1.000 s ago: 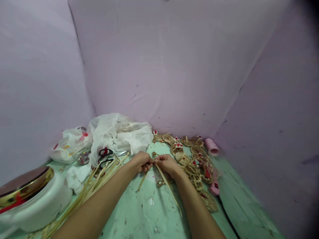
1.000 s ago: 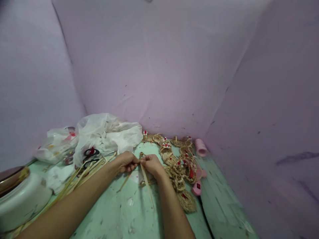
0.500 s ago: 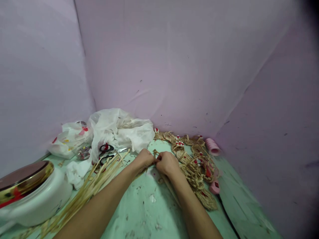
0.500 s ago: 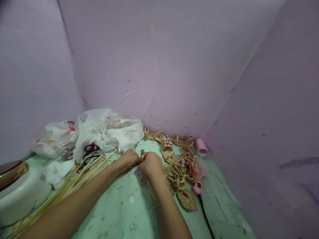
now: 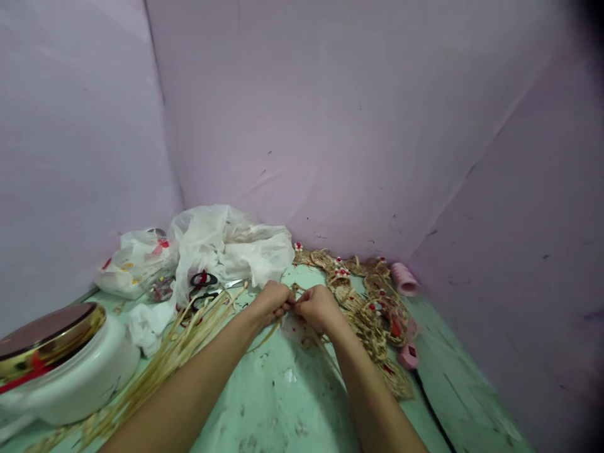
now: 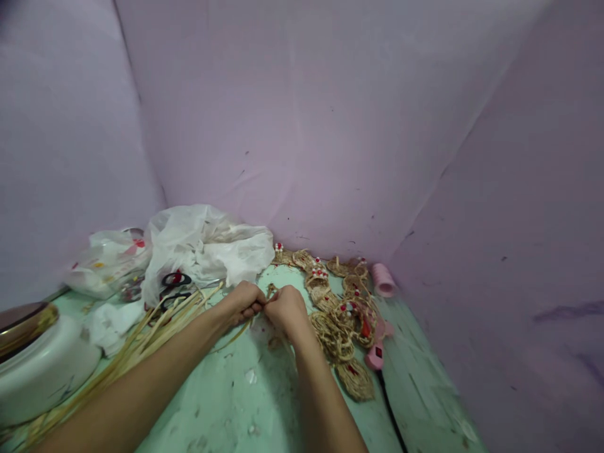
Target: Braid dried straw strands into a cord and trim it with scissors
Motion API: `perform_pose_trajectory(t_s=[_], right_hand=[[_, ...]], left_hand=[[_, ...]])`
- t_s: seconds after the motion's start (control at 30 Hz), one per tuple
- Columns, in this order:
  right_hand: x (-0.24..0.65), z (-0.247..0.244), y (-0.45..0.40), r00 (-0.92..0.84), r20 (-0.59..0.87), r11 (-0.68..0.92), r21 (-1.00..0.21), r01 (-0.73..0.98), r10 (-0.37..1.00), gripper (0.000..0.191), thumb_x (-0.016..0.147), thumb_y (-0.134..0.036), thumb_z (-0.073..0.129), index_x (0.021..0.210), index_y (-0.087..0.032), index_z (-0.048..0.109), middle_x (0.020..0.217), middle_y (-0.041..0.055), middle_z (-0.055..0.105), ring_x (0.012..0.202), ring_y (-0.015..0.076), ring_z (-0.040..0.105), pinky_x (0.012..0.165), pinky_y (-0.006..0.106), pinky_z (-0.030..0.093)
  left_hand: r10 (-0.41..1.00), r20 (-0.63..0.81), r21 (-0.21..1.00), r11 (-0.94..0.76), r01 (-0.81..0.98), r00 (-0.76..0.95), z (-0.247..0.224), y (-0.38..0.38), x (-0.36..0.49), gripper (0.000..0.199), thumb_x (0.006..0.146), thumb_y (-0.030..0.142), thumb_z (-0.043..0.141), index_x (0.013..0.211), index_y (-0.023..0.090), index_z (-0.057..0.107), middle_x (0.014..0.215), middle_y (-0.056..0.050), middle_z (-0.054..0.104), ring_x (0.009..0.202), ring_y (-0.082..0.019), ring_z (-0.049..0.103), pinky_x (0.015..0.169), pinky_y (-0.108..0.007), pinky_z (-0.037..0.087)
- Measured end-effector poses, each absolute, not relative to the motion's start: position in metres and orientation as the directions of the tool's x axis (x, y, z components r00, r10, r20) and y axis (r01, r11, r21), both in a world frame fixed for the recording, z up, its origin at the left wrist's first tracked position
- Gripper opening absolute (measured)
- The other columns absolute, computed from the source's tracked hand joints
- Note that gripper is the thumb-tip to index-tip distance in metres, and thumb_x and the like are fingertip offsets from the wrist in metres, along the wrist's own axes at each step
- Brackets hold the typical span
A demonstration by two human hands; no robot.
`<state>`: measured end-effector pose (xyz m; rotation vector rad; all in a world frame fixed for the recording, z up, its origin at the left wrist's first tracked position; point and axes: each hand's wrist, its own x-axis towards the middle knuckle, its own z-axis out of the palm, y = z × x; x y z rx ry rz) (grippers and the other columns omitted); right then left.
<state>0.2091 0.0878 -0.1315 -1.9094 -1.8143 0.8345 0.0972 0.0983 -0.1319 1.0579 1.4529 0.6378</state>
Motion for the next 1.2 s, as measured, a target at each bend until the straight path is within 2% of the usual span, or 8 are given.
perform_pose_trajectory(t_s=[0.17,0.27,0.4,0.5,0.6,0.83,1.1,1.2], right_hand=[[0.211,-0.117,0.083,-0.093,-0.26,-0.129,-0.723,0.679,0.961,0.008,0.054,-0.01,0.056,0.049,-0.014,0.061,0.043,0.003,0.057,0.041,0.0112,0.049,0.039,0.019,0.028],[0.221,-0.106,0.085,-0.053,-0.366,-0.29,-0.81,0.509,0.929,0.006,0.059,-0.012,0.057,0.054,-0.012,0.06,0.048,0.0029,0.059,0.044,0.0102,0.052,0.037,0.017,0.028],[0.226,-0.104,0.089,0.131,-0.344,-0.366,-0.904,0.221,0.93,0.005,0.065,-0.013,0.055,0.069,-0.012,0.058,0.061,0.0038,0.063,0.05,0.0095,0.055,0.038,0.016,0.035],[0.217,-0.115,0.092,0.026,-0.427,-0.427,-0.899,0.101,0.904,0.003,0.066,-0.009,0.052,0.066,-0.012,0.054,0.055,0.0024,0.06,0.043,0.0084,0.052,0.039,0.017,0.038],[0.207,-0.129,0.093,-0.066,-0.465,-0.457,-0.882,0.114,0.883,0.012,0.066,-0.008,0.047,0.055,-0.012,0.051,0.042,0.0006,0.053,0.036,0.0082,0.047,0.034,0.017,0.036],[0.205,-0.145,0.095,-0.017,-0.429,-0.416,-0.885,0.208,0.903,0.017,0.059,-0.01,0.052,0.044,-0.014,0.045,0.03,-0.0054,0.038,0.024,0.0037,0.028,0.026,0.016,0.019],[0.204,-0.15,0.093,-0.034,-0.382,-0.371,-0.911,0.179,0.923,0.016,0.055,-0.008,0.048,0.041,-0.016,0.043,0.026,-0.0065,0.034,0.021,0.004,0.025,0.026,0.017,0.015],[0.203,-0.15,0.092,-0.034,-0.407,-0.4,-0.908,0.127,0.913,0.016,0.055,-0.008,0.045,0.043,-0.017,0.041,0.025,-0.0073,0.031,0.021,0.0046,0.024,0.026,0.017,0.016]], left_hand=[[0.891,-0.445,0.865,0.401,0.303,0.092,-0.129,0.097,0.092,0.018,0.05,0.011,0.051,0.042,0.016,0.036,0.029,0.007,0.029,0.027,-0.003,0.021,0.031,-0.019,0.01],[0.884,-0.447,0.871,0.396,0.291,0.133,-0.127,0.099,0.089,0.019,0.052,0.011,0.052,0.044,0.016,0.035,0.031,0.008,0.029,0.027,-0.002,0.021,0.03,-0.018,0.01],[0.851,-0.493,0.853,0.433,0.291,0.179,-0.127,0.103,0.084,0.016,0.053,0.014,0.054,0.047,0.015,0.039,0.035,0.007,0.036,0.027,-0.002,0.024,0.03,-0.018,0.009],[0.835,-0.513,0.843,0.447,0.299,0.198,-0.128,0.106,0.081,0.016,0.052,0.017,0.056,0.048,0.014,0.04,0.035,0.007,0.035,0.027,-0.002,0.022,0.031,-0.018,0.008],[0.833,-0.507,0.846,0.433,0.31,0.22,-0.129,0.106,0.08,0.018,0.052,0.018,0.057,0.046,0.015,0.04,0.034,0.008,0.032,0.027,-0.002,0.019,0.031,-0.018,0.007],[0.891,-0.413,0.827,0.279,0.489,0.189,-0.124,0.102,0.085,0.012,0.051,0.011,0.05,0.042,0.015,0.043,0.029,0.008,0.026,0.028,-0.004,0.02,0.032,-0.019,0.012],[0.953,-0.276,0.623,0.081,0.778,0.121,-0.112,0.1,0.083,0.007,0.049,0.012,0.054,0.042,0.013,0.053,0.031,0.001,0.039,0.037,-0.011,0.039,0.039,-0.021,0.025],[0.967,-0.241,0.596,0.085,0.798,0.077,-0.105,0.087,0.094,0.006,0.049,0.012,0.058,0.044,0.014,0.053,0.041,-0.003,0.048,0.053,-0.018,0.052,0.047,-0.022,0.032]])
